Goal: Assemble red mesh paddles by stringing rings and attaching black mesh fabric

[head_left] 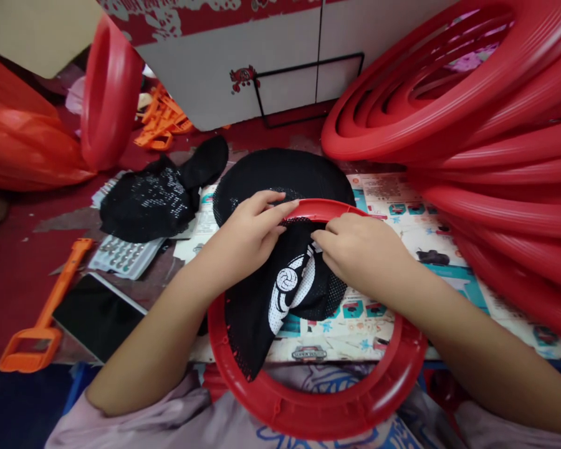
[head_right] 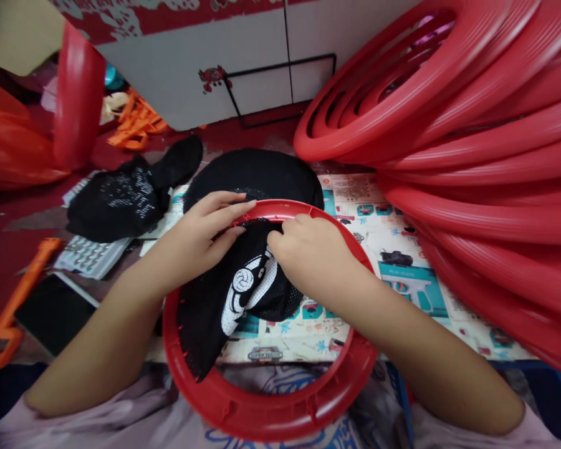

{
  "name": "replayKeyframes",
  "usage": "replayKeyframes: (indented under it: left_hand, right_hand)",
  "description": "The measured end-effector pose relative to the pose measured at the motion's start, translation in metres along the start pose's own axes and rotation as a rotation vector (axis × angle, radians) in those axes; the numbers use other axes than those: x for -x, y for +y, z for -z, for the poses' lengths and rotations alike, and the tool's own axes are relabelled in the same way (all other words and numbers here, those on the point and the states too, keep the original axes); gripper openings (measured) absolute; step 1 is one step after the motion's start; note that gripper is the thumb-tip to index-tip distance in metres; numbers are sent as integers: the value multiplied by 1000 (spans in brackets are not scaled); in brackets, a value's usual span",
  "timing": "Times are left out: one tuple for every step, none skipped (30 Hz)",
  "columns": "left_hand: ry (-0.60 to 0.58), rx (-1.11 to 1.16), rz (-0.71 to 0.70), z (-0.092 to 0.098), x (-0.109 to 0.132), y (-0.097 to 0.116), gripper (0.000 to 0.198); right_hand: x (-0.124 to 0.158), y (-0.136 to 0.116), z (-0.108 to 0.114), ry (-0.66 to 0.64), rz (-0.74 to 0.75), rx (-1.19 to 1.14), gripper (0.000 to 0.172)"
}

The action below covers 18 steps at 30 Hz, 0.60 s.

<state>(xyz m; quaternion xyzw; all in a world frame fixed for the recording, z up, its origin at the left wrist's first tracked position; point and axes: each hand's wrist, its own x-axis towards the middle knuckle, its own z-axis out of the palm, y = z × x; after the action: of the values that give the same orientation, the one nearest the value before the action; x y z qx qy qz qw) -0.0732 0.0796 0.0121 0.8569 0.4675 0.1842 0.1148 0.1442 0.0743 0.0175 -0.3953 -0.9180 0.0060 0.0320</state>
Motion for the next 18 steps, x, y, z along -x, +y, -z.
replayKeyframes:
  left_hand:
    - [-33,-17,22,4,2,1,42]
    - [-72,-38,44,9,3,2,42]
    - [-106,-65,67,14,4,3,42]
    - [-129,-92,89,17,4,4,41]
    - [-135,-108,106,20,4,3,40]
    - [-116,-106,120,21,3,3,38]
    - [-73,-80,130,20,1,2,35]
    - [-30,-29,130,17,-2,1,33]
    - [0,45,125,13,-5,0,31]
    - [17,125,122,8,-8,-1,29]
    - [13,197,123,4,-10,-2,28]
    - [3,255,130,0,-12,-3,25]
    - [-9,295,138,-3,-13,-4,22]
    - [-11,314,150,-5,-14,-4,19]
    - [-1,318,164,-6,-14,-4,16]
    - [16,312,175,-7,-14,-4,14]
    - [30,306,180,-7,-13,-4,13]
    - [41,304,182,-8,-13,-4,12]
  right_hand:
    - [-1,0,-1,-3,-8,-12,21]
    - [-2,0,-2,-1,-13,-29,21]
    - [-4,0,-3,6,-16,-52,21]
    - [-5,0,-4,18,-15,-79,21]
    - [-6,0,-5,34,-9,-107,21]
    - [-7,1,-6,53,1,-133,21]
    - [-8,1,-7,80,7,-154,22]
    - [-9,1,-7,110,5,-167,25]
    - [-9,1,-8,138,-3,-172,27]
    - [-9,2,-9,159,-15,-172,29]
    - [-9,3,-10,172,-26,-171,31]
    - [-10,4,-11,181,-36,-167,32]
    - [-10,5,-12,189,-40,-164,32]
    - [-10,6,-13,199,-39,-161,33]
    - [-11,6,-15,209,-35,-159,33]
    - [-11,7,-16,220,-30,-156,33]
    - [-12,7,-17,231,-26,-153,33]
    - [-12,7,-18,242,-22,-148,33]
